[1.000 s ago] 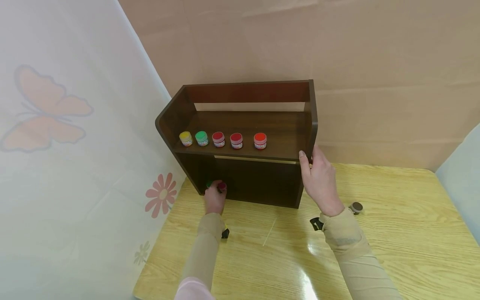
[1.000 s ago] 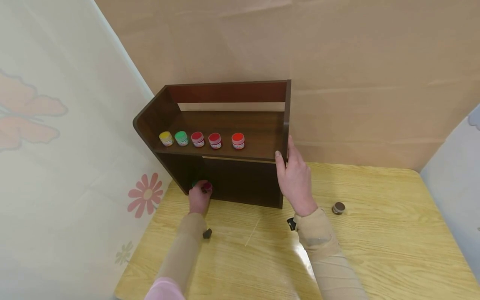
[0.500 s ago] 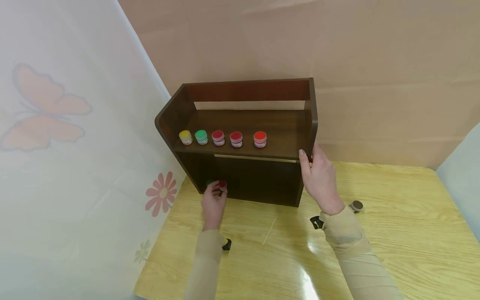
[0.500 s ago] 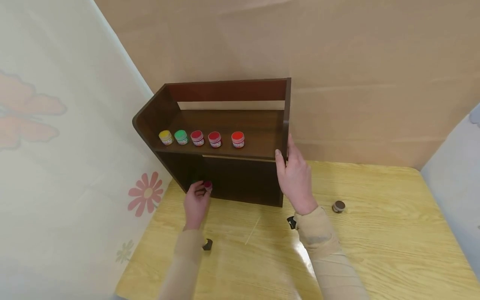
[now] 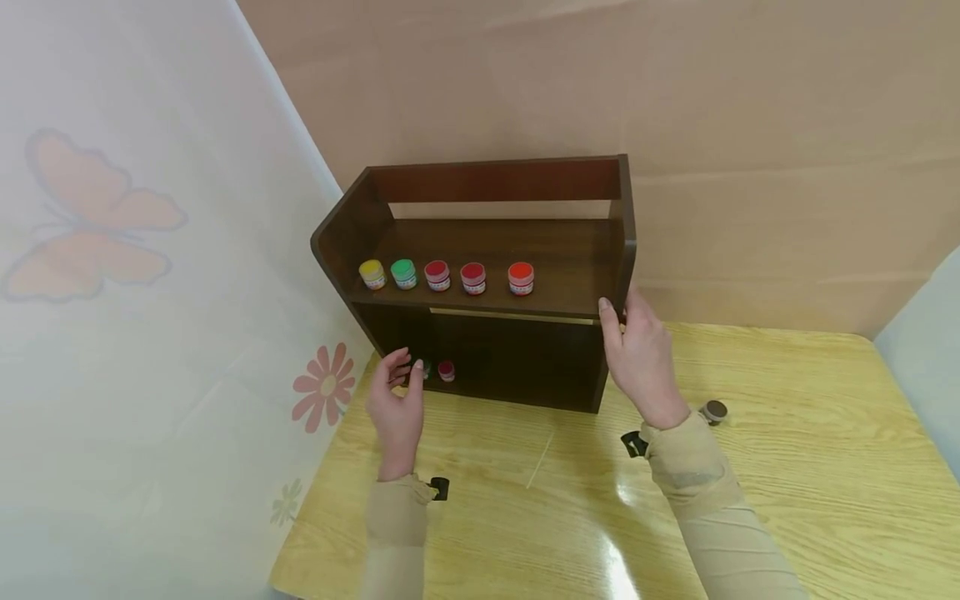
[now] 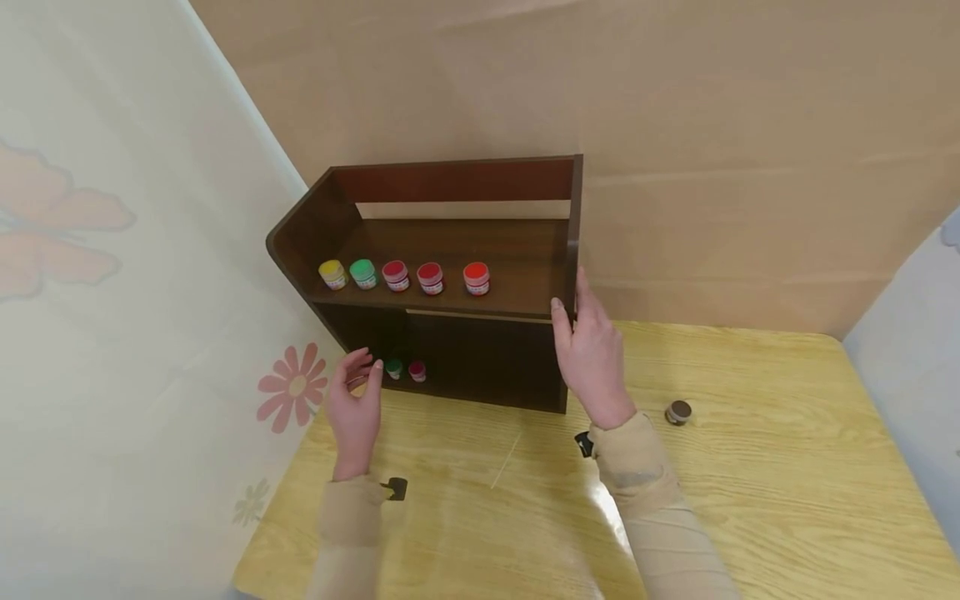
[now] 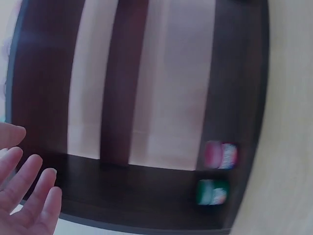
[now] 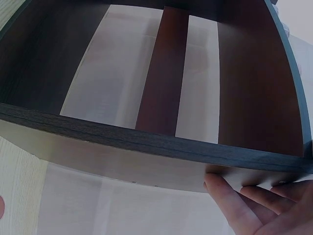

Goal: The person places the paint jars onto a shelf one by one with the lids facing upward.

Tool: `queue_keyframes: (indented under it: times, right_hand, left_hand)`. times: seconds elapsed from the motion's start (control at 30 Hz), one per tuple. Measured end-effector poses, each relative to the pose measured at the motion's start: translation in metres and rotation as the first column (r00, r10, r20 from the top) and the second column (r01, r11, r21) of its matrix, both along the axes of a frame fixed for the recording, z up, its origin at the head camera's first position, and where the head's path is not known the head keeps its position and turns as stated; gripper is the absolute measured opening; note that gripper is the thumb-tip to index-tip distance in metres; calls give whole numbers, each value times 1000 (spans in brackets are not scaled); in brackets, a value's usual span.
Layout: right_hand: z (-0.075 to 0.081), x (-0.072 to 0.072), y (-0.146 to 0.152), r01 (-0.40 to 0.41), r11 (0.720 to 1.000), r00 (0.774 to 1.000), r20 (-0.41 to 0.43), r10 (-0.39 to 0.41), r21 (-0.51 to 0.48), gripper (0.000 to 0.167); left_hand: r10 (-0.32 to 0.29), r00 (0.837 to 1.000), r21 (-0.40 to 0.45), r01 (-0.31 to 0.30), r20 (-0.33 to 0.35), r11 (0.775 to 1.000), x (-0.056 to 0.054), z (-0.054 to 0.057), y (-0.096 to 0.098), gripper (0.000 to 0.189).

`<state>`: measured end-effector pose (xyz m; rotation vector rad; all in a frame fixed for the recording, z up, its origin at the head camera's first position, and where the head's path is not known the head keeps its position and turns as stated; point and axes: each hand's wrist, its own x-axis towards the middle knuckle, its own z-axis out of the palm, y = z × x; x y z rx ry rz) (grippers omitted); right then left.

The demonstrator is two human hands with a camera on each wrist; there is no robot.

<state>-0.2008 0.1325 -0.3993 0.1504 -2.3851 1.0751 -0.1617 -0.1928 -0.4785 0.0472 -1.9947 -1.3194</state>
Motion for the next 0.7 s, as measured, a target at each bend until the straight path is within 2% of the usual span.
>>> queue_keyframes:
  times: [0.13, 0.3, 0.43, 0.57, 0.7]
  right_hand:
    - [1, 1, 0, -1, 1000, 1000, 4, 1, 1, 44]
    - [0, 1, 0, -4, 1000, 1000, 6, 4, 1, 45]
    - [0, 1, 0, -11, 1000, 1000, 7, 11, -1, 46]
    - [0, 2, 0, -10, 1000, 1000, 13, 10, 0, 45]
    - [0, 2, 0, -10, 1000, 1000, 19, 11, -3, 46]
  left_hand:
    - [35, 998, -33, -37, -61, 999, 0, 15, -3, 26]
    - [99, 989, -76, -108, -107, 991, -4, 26, -11, 28]
    - [171, 973, -107, -189, -155, 976, -13, 38, -23, 33]
    - [219, 957, -107, -242, -189, 964, -25, 53, -38, 39]
    - [234, 960, -117, -253, -154, 960, -38, 67, -51, 47]
